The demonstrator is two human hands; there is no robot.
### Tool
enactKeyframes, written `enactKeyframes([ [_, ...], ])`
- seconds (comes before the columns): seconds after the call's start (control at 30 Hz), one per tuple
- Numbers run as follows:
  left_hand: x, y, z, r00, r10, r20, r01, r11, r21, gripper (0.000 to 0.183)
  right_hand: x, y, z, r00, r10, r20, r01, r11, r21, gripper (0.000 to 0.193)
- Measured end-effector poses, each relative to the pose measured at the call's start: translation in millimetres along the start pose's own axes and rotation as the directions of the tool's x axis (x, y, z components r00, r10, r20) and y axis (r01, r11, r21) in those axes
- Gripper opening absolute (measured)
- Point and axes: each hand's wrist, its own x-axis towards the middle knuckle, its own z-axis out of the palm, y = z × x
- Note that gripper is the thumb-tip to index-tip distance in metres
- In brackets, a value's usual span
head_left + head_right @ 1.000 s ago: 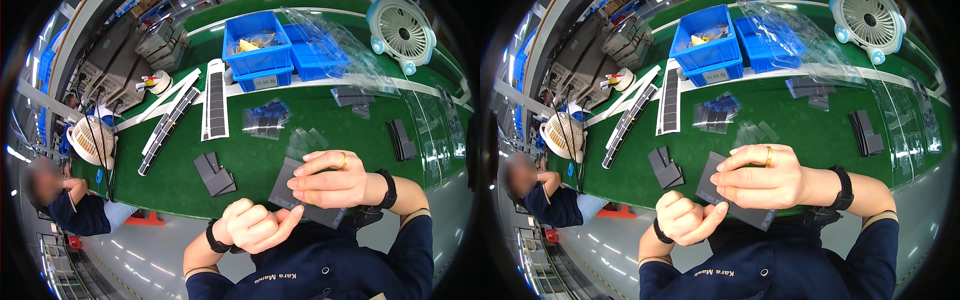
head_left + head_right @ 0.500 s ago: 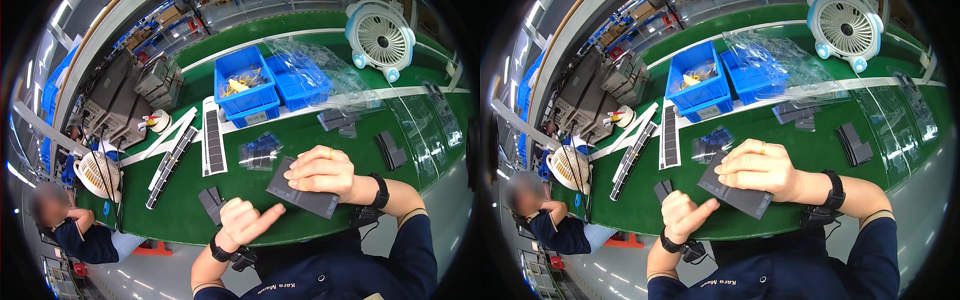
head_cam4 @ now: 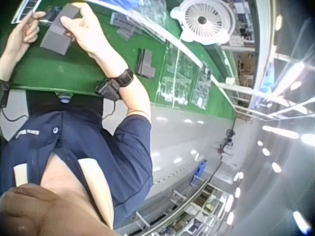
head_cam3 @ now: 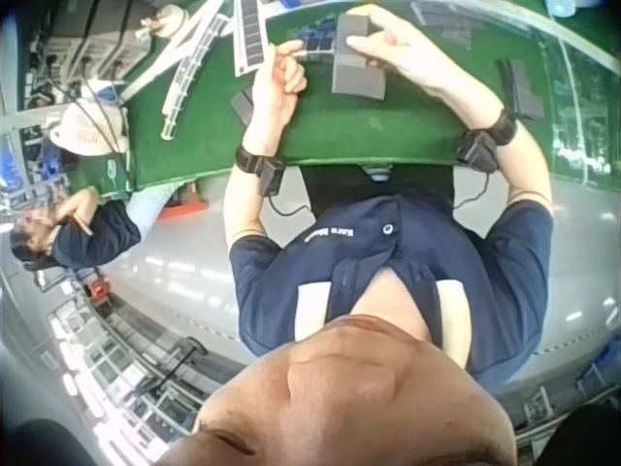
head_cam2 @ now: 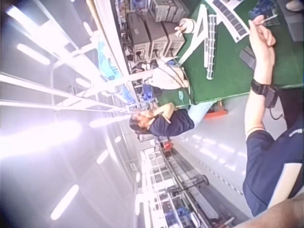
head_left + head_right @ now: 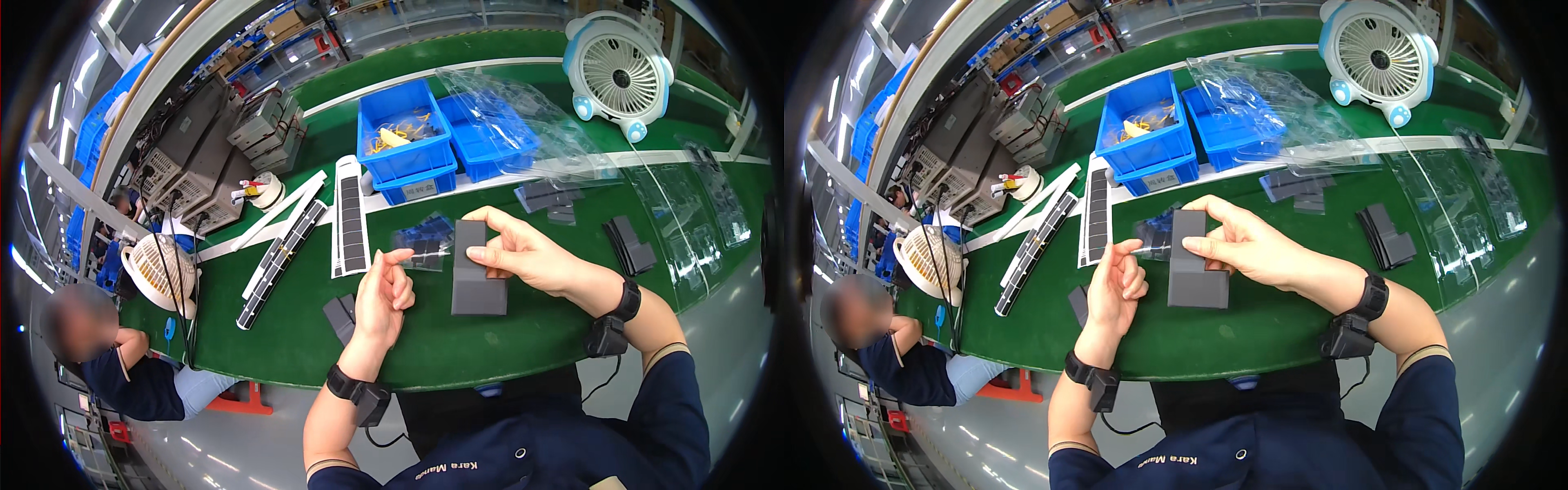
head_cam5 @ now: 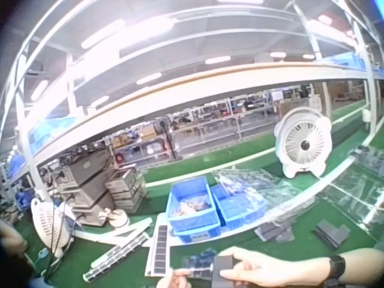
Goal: Assembling small black plastic housing components by hand at an industrial workstation.
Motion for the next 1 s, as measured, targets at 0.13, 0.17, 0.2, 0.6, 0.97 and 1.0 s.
enactKeyframes([
  [0.13, 3, -1, -2, 0.999, -0.036, 0.015, 0.038, 0.995, -0.089, 0.041, -14, -3, -3, 0.999, -0.012, -0.041, 0.011, 1.000, -0.026, 0.034],
  [0.17, 3, -2, -2, 0.999, -0.031, 0.017, 0.033, 0.997, -0.076, 0.041, -19, -6, -7, 0.998, -0.009, -0.062, 0.007, 0.999, -0.033, 0.034],
  [0.2, 4, -4, -1, 0.999, -0.034, 0.034, 0.037, 0.996, -0.076, 0.042, -26, -7, -13, 0.996, -0.031, -0.082, 0.024, 0.996, -0.088, 0.033],
  [0.6, -3, -12, 3, 0.982, 0.189, -0.003, -0.136, 0.721, 0.679, 0.030, -131, -45, -132, 0.890, -0.116, -0.441, -0.251, 0.684, -0.685, 0.021],
  [0.97, -2, -18, 11, 0.990, 0.128, 0.058, -0.132, 0.702, 0.700, 0.031, -140, -10, -175, 0.859, -0.208, -0.468, -0.269, 0.595, -0.758, 0.021],
  [1.0, -2, -18, 11, 0.990, 0.126, 0.058, -0.131, 0.714, 0.687, 0.032, -138, -6, -177, 0.851, -0.253, -0.461, -0.271, 0.540, -0.797, 0.022],
])
